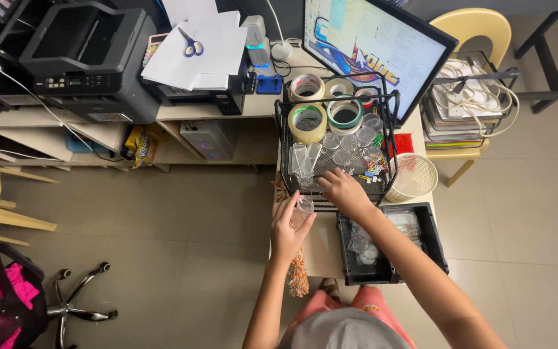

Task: The person sorts small items by hand, picking up objects from a black tray and placing them into a small plastic bag or a white bowl.

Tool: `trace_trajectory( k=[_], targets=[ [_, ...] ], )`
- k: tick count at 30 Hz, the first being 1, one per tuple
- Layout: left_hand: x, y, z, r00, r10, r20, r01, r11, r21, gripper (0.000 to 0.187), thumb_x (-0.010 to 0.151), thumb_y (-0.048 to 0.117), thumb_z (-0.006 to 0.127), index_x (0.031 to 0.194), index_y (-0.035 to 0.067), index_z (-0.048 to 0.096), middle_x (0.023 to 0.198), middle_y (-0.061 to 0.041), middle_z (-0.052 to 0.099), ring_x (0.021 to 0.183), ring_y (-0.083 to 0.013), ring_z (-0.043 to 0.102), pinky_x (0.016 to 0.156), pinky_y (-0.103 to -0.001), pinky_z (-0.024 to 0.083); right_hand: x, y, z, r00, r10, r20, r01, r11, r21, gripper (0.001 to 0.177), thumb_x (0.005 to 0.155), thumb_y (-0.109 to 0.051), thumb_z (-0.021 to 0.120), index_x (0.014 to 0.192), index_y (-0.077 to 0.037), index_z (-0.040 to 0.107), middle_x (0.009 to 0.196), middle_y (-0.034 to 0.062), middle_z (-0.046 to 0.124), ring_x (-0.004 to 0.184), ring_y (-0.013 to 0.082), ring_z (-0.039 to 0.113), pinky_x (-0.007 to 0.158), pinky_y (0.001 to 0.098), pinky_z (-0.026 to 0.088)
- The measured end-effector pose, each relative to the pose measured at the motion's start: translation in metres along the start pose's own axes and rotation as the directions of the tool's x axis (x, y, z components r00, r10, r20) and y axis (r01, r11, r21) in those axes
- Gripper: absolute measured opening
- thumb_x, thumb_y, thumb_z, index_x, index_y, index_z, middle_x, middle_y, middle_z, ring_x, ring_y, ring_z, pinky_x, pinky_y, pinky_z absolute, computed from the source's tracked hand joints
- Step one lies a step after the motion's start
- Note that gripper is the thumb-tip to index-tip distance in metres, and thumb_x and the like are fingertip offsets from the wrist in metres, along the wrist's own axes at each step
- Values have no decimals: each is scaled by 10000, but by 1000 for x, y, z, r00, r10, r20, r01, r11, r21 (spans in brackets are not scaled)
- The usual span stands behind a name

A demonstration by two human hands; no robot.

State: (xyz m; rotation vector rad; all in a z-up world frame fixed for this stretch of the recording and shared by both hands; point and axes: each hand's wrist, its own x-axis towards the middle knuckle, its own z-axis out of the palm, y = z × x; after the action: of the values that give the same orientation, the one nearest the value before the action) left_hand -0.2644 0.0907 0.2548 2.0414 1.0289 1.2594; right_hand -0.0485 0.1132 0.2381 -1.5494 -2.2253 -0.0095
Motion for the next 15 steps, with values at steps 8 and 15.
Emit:
trace_trajectory(
  k=[8,15],
  targets=[
    [8,-9,7,998,-48,48,49,999,-24,605,845,189,826,1373,-7,605,1233,-126,702,1044,-270,626,881,-377,536,-16,14,3,991,-54,-118,48,997,-57,338,838,-121,724,1171,-65,696,1058,91,678,967,271,660,777,364,580],
    [23,-2,18,993,120,17,-121,979,162,627,830,223,833,1351,-39,602,1241,-159,686,1143,-337,592,981,-442,500,-8,-4,-28,819,570,-62,-286,501,817,214,928,-59,705,1128,17,701,948,85,775,846,142,781,711,285,640]
  ],
)
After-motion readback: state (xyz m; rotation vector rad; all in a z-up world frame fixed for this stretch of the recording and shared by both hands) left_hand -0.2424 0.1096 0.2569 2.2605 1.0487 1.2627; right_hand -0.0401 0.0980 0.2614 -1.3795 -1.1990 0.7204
